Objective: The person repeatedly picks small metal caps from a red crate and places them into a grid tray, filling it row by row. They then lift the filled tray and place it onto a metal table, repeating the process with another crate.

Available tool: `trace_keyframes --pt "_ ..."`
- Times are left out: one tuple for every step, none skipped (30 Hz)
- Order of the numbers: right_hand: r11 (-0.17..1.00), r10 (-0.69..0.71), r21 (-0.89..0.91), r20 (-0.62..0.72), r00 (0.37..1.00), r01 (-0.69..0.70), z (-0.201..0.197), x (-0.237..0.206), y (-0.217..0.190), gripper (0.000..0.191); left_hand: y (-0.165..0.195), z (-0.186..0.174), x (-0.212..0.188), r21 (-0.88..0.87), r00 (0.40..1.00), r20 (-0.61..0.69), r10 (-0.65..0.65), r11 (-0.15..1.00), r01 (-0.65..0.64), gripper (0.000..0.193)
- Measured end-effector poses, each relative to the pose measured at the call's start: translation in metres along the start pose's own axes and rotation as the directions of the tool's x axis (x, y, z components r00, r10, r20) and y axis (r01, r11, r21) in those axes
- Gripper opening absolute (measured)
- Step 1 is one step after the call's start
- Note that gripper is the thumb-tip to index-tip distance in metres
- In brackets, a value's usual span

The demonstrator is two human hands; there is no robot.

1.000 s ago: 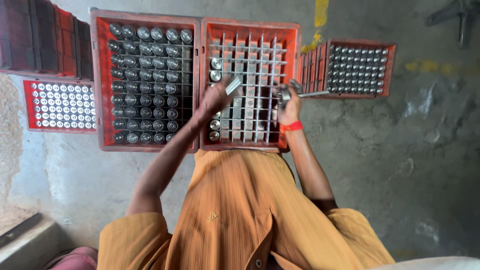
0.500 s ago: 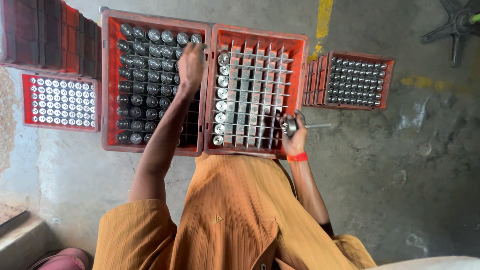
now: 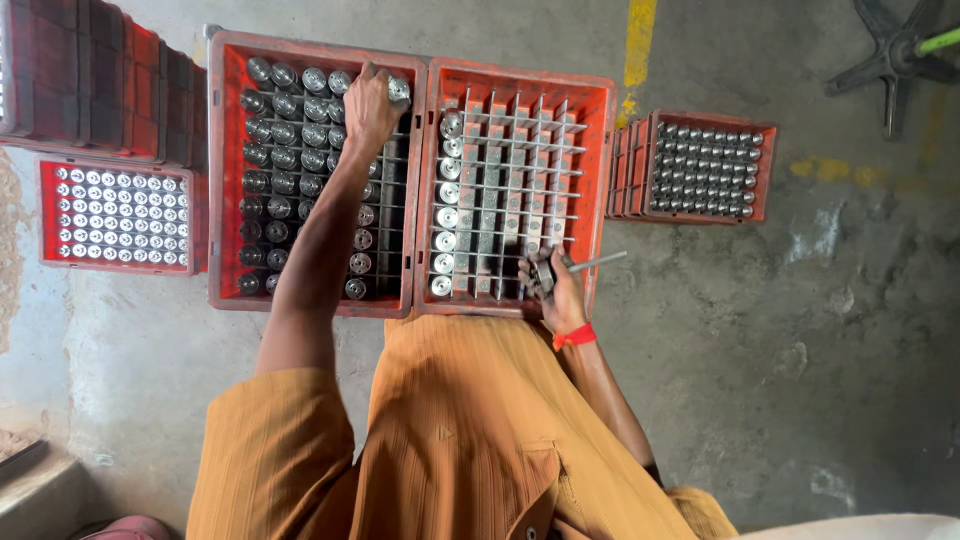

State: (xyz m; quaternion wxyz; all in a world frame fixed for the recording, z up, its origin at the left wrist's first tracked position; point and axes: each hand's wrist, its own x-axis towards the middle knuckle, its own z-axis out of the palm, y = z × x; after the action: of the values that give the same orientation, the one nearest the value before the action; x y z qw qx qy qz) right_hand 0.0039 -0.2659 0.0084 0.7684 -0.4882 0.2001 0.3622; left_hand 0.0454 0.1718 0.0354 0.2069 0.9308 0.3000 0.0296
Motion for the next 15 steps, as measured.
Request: trace_keyframes --pt "1.000 0.000 -0.008 -0.018 1.000 0.000 -0.003 -0.002 0.001 0.026 -0.002 -0.008 -0.003 -0.040 0.999 0.043 -0.033 0.999 0.035 0.064" --pt "0.999 -0.039 -0.028 -0.017 0.999 0.038 -0.008 -0.007 0.003 0.023 -0.009 -0.017 -0.014 -0.115 0.988 -0.107 0.115 0.985 -0.127 0.056" --pt "0.996 -0.076 -0.047 -0.018 0.997 0.075 -0.014 -0.013 0.005 0.020 -0.020 -0.029 -0.028 -0.167 0.934 -0.257 0.248 0.940 -0.296 0.048" --pt "0.991 -0.118 -0.065 -0.010 0.993 0.117 -0.017 -0.014 0.006 0.017 -0.027 -0.038 -0.038 -0.187 0.836 -0.413 0.362 0.864 -0.467 0.040" --pt "0.991 -0.110 -0.080 -0.027 0.994 0.108 -0.018 -0.012 0.007 0.015 -0.028 -0.042 -0.048 -0.359 0.832 -0.474 0.287 0.800 -0.481 0.039" --pt "0.991 -0.099 -0.096 -0.046 0.994 0.095 -0.018 -0.010 0.009 0.013 -0.026 -0.041 -0.059 -0.516 0.833 -0.516 0.200 0.704 -0.489 0.037" --pt "0.991 -0.085 -0.113 -0.063 0.994 0.078 -0.017 -0.008 0.011 0.012 -0.023 -0.038 -0.071 -0.650 0.836 -0.539 0.104 0.580 -0.491 0.036" --pt "0.993 -0.064 -0.108 -0.082 0.995 0.055 -0.012 -0.004 0.013 0.013 -0.013 -0.026 -0.082 -0.825 0.945 -0.325 -0.030 0.497 -0.268 0.029" --pt "0.994 -0.041 -0.104 -0.106 0.993 0.030 -0.004 0.002 0.015 0.014 0.002 -0.009 -0.094 -0.928 0.989 -0.068 -0.133 0.372 -0.014 0.025" --pt "0.995 -0.020 -0.097 -0.130 0.991 0.007 0.007 0.010 0.017 0.017 0.017 0.008 -0.106 -0.946 0.994 0.015 -0.112 0.320 0.051 0.011" --pt "0.996 -0.027 -0.083 -0.041 0.999 0.023 0.018 0.015 0.017 0.017 0.033 0.025 -0.121 -0.956 0.992 0.098 -0.083 0.270 0.116 0.016" --pt "0.997 -0.038 -0.069 0.042 0.998 0.041 0.028 0.018 0.015 0.018 0.046 0.039 -0.138 -0.981 0.999 0.043 -0.015 0.189 0.045 0.018" --pt "0.994 -0.042 -0.098 0.056 0.998 0.047 0.037 0.019 0.012 0.019 0.057 0.050 -0.157 -0.995 0.999 -0.018 0.047 0.102 -0.023 0.023" --pt "0.991 -0.047 -0.126 0.071 0.996 0.055 0.048 0.022 0.007 0.020 0.064 0.057 -0.175 -0.951 0.996 -0.055 0.072 0.299 -0.074 0.017" --pt "0.986 -0.051 -0.152 0.084 0.995 0.063 0.059 0.024 0.002 0.021 0.071 0.060 -0.192 -0.867 0.991 -0.083 0.108 0.482 -0.125 0.028"
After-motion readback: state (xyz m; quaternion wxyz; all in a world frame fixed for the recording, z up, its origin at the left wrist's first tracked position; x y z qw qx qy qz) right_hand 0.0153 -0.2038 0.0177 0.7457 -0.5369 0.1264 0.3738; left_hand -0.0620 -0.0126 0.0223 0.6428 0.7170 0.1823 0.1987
